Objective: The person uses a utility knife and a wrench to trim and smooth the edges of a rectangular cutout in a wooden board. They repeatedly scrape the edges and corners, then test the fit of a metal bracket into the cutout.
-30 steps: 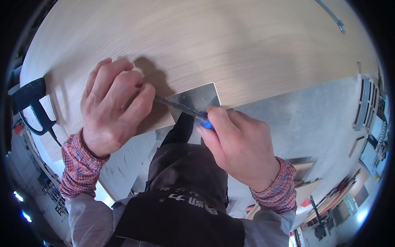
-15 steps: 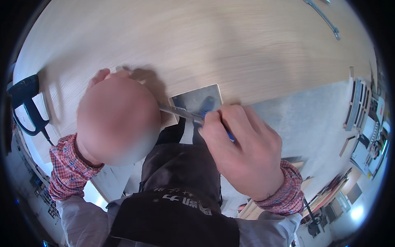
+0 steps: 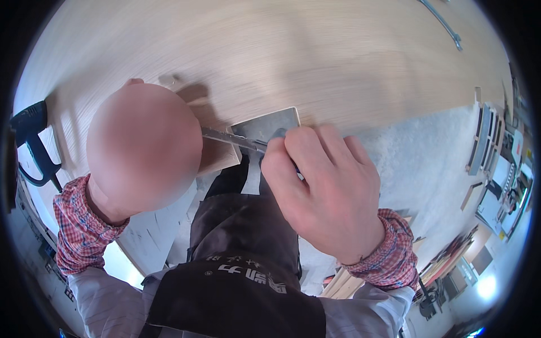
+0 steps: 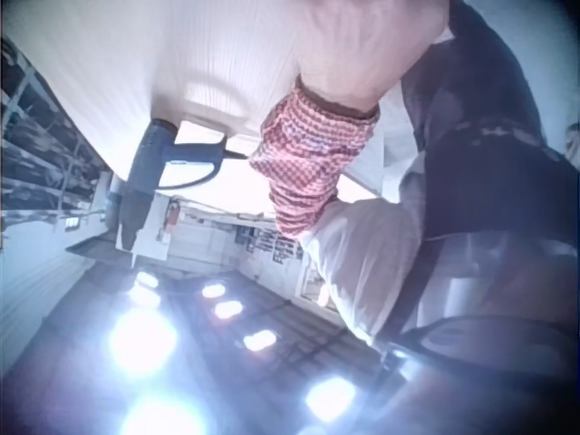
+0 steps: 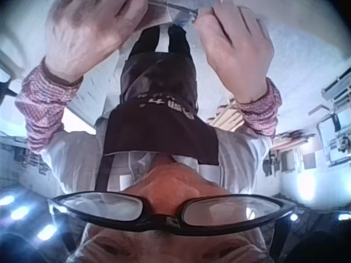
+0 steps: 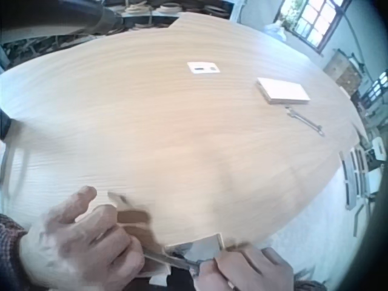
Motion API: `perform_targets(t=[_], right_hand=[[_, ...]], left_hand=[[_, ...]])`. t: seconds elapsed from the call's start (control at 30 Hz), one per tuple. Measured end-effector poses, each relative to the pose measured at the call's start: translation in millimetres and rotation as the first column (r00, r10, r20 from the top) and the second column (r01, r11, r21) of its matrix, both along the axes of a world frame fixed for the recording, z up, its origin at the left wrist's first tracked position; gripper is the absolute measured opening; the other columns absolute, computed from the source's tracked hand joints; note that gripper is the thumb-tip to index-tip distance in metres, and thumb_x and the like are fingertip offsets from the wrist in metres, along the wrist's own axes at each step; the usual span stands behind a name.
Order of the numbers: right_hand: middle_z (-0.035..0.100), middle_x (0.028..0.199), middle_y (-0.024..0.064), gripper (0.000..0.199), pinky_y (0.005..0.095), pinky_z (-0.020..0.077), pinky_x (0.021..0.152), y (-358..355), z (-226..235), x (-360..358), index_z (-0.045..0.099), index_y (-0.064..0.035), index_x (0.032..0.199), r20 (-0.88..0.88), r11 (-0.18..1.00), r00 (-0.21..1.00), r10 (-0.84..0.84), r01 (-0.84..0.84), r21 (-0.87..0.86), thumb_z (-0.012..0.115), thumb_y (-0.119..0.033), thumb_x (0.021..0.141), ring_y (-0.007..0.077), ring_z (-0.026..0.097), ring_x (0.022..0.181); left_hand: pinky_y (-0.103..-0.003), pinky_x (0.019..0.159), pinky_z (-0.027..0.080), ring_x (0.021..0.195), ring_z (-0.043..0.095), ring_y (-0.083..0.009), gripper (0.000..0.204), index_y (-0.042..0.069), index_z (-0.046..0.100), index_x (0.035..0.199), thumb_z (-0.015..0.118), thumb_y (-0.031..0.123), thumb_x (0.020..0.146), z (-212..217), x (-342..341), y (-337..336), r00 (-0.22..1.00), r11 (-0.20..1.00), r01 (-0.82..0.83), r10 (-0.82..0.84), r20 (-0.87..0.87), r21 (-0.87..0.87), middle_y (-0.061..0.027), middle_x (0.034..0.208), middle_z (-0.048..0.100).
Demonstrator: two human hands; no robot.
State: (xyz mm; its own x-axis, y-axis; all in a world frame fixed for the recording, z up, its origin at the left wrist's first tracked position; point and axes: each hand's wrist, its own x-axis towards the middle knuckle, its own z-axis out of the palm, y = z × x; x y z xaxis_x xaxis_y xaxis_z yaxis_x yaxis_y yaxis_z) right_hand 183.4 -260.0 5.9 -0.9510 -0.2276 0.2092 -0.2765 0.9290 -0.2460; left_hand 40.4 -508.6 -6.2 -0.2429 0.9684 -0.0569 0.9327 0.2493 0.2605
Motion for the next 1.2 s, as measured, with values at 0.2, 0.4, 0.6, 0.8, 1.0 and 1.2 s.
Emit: perform_targets(t=[0.2, 0.4, 0.6, 0.8, 1.0, 1.2], right_hand=[[0.054, 0.084, 0.0045, 0.018, 0.0320, 0.0395, 0.055, -3, 10, 29, 0.064, -0.0047, 0.084, 0.151, 0.982, 0.978, 0.147, -0.125, -0.144, 0.075, -0.005, 0.069, 0.0189, 0.055, 0.069], [0.060, 0.089, 0.0099, 0.027, 0.0366, 0.0529, 0.062, -5, -3, 67, 0.063, -0.0013, 0.105, 0.461, 0.740, 0.884, 0.081, 0.257, -0.622, 0.076, -0.013, 0.084, 0.0274, 0.064, 0.071], [0.064, 0.091, 0.0121, 0.025, 0.0317, 0.0515, 0.066, -37, -29, 90, 0.061, 0.0032, 0.114, 0.530, 0.209, 0.806, 0.263, 0.489, -0.847, 0.067, -0.015, 0.098, 0.0223, 0.065, 0.073], [0.065, 0.096, 0.0115, 0.021, 0.0287, 0.0509, 0.074, -71, -33, 66, 0.056, 0.0039, 0.114, 0.392, -0.613, 0.869, 0.303, 0.492, -0.618, 0.052, -0.016, 0.108, 0.0142, 0.062, 0.078], [0.064, 0.094, 0.0102, 0.023, 0.0277, 0.0503, 0.072, -95, -39, 47, 0.056, 0.0029, 0.115, 0.474, -0.711, 0.879, 0.048, 0.363, -0.602, 0.053, -0.019, 0.108, 0.0129, 0.061, 0.077], [0.064, 0.093, 0.0101, 0.024, 0.0272, 0.0500, 0.070, -109, -45, 40, 0.056, 0.0033, 0.116, 0.474, -0.749, 0.878, -0.058, 0.276, -0.603, 0.054, -0.019, 0.108, 0.0132, 0.061, 0.076]], left_hand=[[-0.047, 0.111, 0.047, 0.129, 0.057, -0.0320, 0.055, 0.008, 0.043, 0.151, 0.062, 0.027, 0.103, -3, 45, -37, 0.837, 0.968, -0.243, 0.245, 0.490, -0.068, -0.0160, 0.143, 0.055], [-0.044, 0.105, 0.048, 0.111, 0.062, -0.0285, 0.040, 0.006, 0.061, 0.127, 0.068, 0.019, 0.090, 53, 30, 21, 0.969, 0.958, 0.241, -0.228, 0.099, -0.156, -0.0118, 0.118, 0.062], [-0.047, 0.087, 0.056, 0.099, 0.067, -0.0368, 0.043, 0.003, 0.062, 0.133, 0.070, 0.020, 0.094, 56, 4, 55, 0.987, 0.990, 0.140, -0.141, 0.081, 0.009, -0.0211, 0.106, 0.066], [-0.053, 0.096, 0.052, 0.119, 0.060, -0.0454, 0.062, -0.001, 0.060, 0.134, 0.064, 0.048, 0.096, 26, -21, 60, 0.998, 0.981, 0.031, -0.042, 0.052, 0.191, -0.0255, 0.125, 0.061], [-0.058, 0.113, 0.038, 0.142, 0.041, -0.0497, 0.077, 0.000, 0.053, 0.145, 0.059, 0.060, 0.096, 3, -47, 97, 0.989, 0.981, 0.140, -0.133, -0.061, 0.132, -0.0260, 0.148, 0.048], [-0.059, 0.116, 0.034, 0.146, 0.036, -0.0491, 0.085, 0.002, 0.051, 0.149, 0.060, 0.065, 0.093, -2, -53, 118, 0.974, 0.970, 0.216, -0.207, -0.089, 0.108, -0.0264, 0.152, 0.043]])
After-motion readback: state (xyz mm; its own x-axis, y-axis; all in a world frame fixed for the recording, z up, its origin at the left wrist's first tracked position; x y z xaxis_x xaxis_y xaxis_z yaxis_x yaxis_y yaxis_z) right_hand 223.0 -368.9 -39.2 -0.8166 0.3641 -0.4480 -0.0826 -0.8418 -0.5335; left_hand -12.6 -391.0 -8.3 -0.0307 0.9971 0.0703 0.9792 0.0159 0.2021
